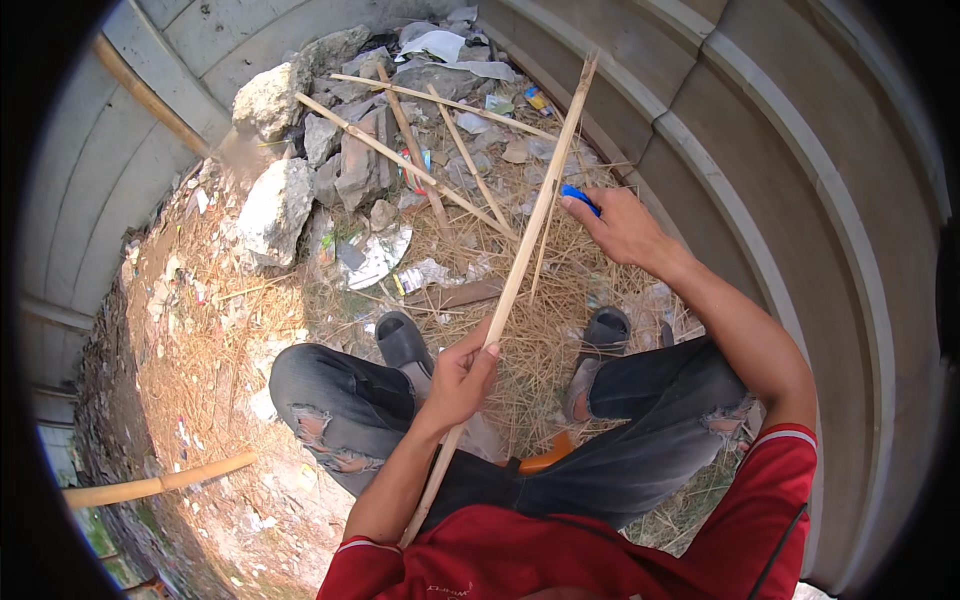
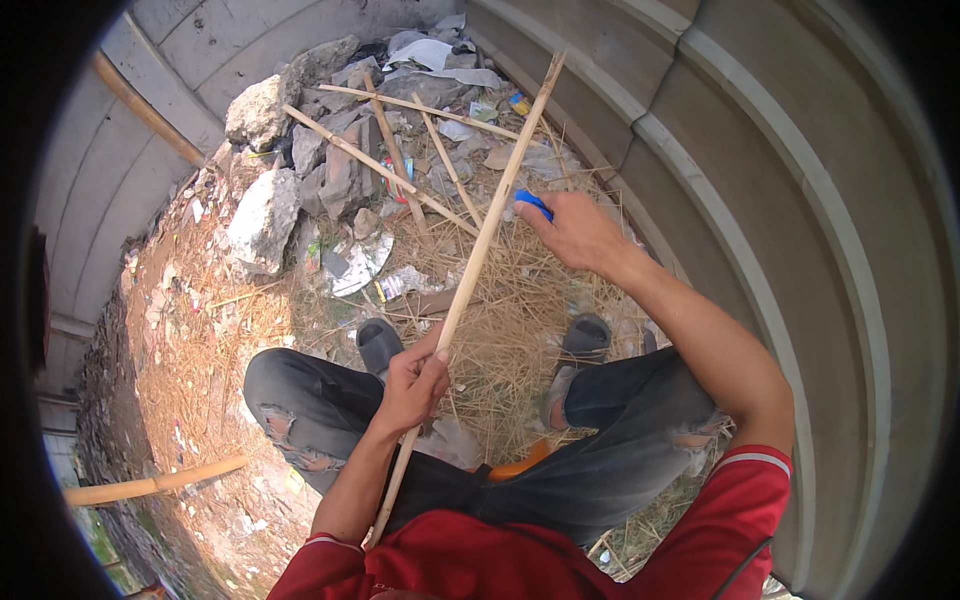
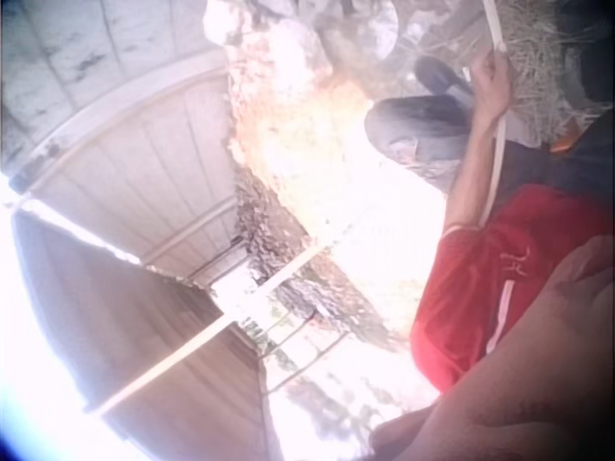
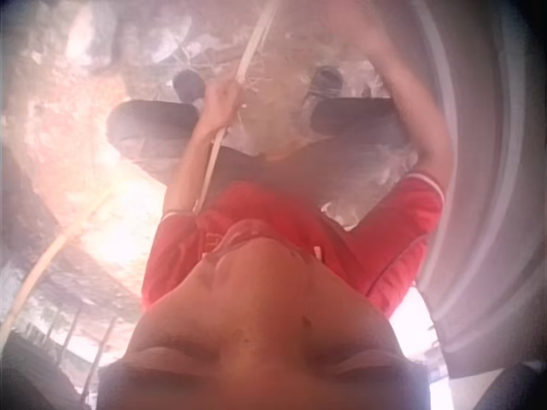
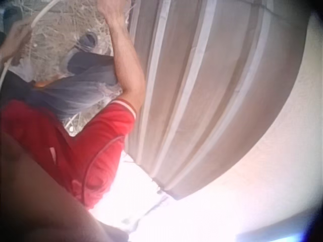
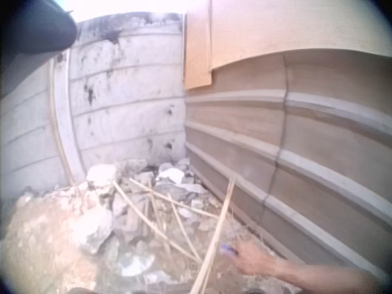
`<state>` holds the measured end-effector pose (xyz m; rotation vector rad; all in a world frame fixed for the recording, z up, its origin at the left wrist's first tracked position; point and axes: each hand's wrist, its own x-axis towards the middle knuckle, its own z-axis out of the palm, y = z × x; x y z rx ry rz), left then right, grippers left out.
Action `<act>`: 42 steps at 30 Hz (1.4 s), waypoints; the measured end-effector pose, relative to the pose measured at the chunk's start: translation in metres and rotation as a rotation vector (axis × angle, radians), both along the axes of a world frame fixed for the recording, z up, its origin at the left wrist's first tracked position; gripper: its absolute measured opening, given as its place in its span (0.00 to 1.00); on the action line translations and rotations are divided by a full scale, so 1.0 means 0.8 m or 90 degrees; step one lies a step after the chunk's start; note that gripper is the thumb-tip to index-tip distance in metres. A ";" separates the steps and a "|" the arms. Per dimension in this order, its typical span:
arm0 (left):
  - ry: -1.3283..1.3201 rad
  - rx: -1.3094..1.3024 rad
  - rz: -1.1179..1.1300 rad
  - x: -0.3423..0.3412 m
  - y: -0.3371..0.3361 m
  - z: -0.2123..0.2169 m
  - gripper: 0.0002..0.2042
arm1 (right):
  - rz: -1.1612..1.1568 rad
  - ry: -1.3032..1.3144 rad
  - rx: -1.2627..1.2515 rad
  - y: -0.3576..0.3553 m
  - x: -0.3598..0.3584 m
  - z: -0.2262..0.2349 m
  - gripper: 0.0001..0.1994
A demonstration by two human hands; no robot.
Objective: The person sits on the ground and uses a machete to shave the surface of a long bamboo stick. They then switch to a blue utility knife to continue shaving and smoothing the bamboo stick.
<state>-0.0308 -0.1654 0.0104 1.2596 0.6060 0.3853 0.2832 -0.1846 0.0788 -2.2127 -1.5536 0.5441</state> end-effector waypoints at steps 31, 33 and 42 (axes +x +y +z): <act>-0.106 -0.289 0.041 0.014 0.019 0.007 0.22 | 0.230 0.067 -0.063 -0.027 -0.115 0.012 0.24; -0.111 -0.305 0.046 0.013 0.021 0.005 0.22 | 0.239 0.072 -0.071 -0.028 -0.120 0.012 0.23; -0.067 -0.327 -0.024 -0.012 -0.001 -0.003 0.21 | -0.053 -0.029 -0.019 0.032 0.047 0.007 0.33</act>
